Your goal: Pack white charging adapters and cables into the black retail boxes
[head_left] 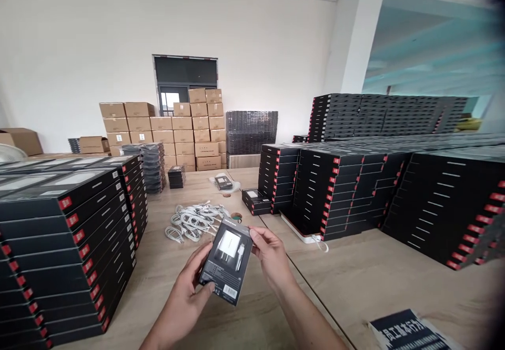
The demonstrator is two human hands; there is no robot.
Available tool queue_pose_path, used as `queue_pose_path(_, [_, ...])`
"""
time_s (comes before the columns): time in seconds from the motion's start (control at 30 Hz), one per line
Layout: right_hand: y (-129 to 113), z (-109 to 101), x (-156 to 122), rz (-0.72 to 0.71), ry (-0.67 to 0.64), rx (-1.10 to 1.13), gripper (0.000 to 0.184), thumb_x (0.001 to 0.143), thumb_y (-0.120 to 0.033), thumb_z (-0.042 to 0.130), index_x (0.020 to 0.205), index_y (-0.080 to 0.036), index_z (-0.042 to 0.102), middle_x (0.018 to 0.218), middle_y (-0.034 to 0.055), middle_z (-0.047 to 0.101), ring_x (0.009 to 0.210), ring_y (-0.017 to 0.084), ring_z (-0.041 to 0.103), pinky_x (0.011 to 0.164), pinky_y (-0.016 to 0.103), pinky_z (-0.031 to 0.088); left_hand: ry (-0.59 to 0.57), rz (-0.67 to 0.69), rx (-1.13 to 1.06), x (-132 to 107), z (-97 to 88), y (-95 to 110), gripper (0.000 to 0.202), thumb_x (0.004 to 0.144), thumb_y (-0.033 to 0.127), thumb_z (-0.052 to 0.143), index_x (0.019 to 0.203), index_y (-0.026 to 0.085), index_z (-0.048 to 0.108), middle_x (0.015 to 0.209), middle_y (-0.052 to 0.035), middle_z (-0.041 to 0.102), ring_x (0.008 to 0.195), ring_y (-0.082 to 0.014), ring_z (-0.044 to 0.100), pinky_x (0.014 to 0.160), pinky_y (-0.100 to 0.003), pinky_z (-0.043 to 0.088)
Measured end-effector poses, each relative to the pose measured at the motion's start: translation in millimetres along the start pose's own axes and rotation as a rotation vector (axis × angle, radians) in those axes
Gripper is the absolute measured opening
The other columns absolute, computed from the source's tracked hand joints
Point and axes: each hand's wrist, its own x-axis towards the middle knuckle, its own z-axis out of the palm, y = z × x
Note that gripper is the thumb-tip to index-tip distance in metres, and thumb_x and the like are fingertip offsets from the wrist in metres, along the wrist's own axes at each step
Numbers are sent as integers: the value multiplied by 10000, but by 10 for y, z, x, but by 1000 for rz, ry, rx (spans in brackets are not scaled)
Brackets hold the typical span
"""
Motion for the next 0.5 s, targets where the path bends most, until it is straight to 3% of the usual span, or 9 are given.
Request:
queue_pose_path(0.13, [20, 8, -10, -25, 17, -27, 279, 667, -410, 833, 830, -195, 766, 830, 43, 754, 745, 198, 664, 708, 345, 566, 32, 48, 126, 11, 1, -9, 599, 829, 224, 594, 1409, 284, 456, 1508, -75, 406, 1424, -270, 315, 1181, -471, 227])
queue_pose_path(0.23, [28, 60, -36, -42, 39, -42, 294, 661, -419, 832, 833, -188, 771, 853, 62, 764, 777, 231, 683, 724, 379, 579, 173, 71, 301, 35, 81, 34, 629, 797, 236, 622, 1403, 294, 463, 1464, -91, 405, 1403, -303, 316, 1160, -515, 245])
queue_pose_path(0.4, [84, 223, -191, 18, 45, -37, 345, 631, -455, 832, 848, -195, 768, 934, 77, 774, 857, 284, 710, 732, 378, 603, 406, 48, 672, -60, 335, 156, 1226, 385, 216, 903, 1478, 294, 352, 1424, -178, 403, 1296, -536, 298, 1074, -740, 116])
queue_pose_path(0.47, [171, 245, -201, 64, 6, -54, 360, 635, -486, 815, 866, -214, 764, 990, 86, 772, 919, 316, 712, 724, 372, 615, 530, 36, 762, -146, 322, 138, 1119, 468, 158, 875, 1465, 296, 386, 1375, -204, 459, 1251, -556, 349, 1041, -759, 127])
queue_pose_path(0.5, [233, 242, -179, 89, -55, -67, 358, 652, -506, 794, 866, -221, 764, 1016, 93, 767, 959, 334, 706, 734, 378, 620, 577, 50, 809, -220, 265, 131, 942, 610, 153, 803, 1446, 343, 412, 1357, -184, 492, 1250, -523, 386, 1035, -731, 182])
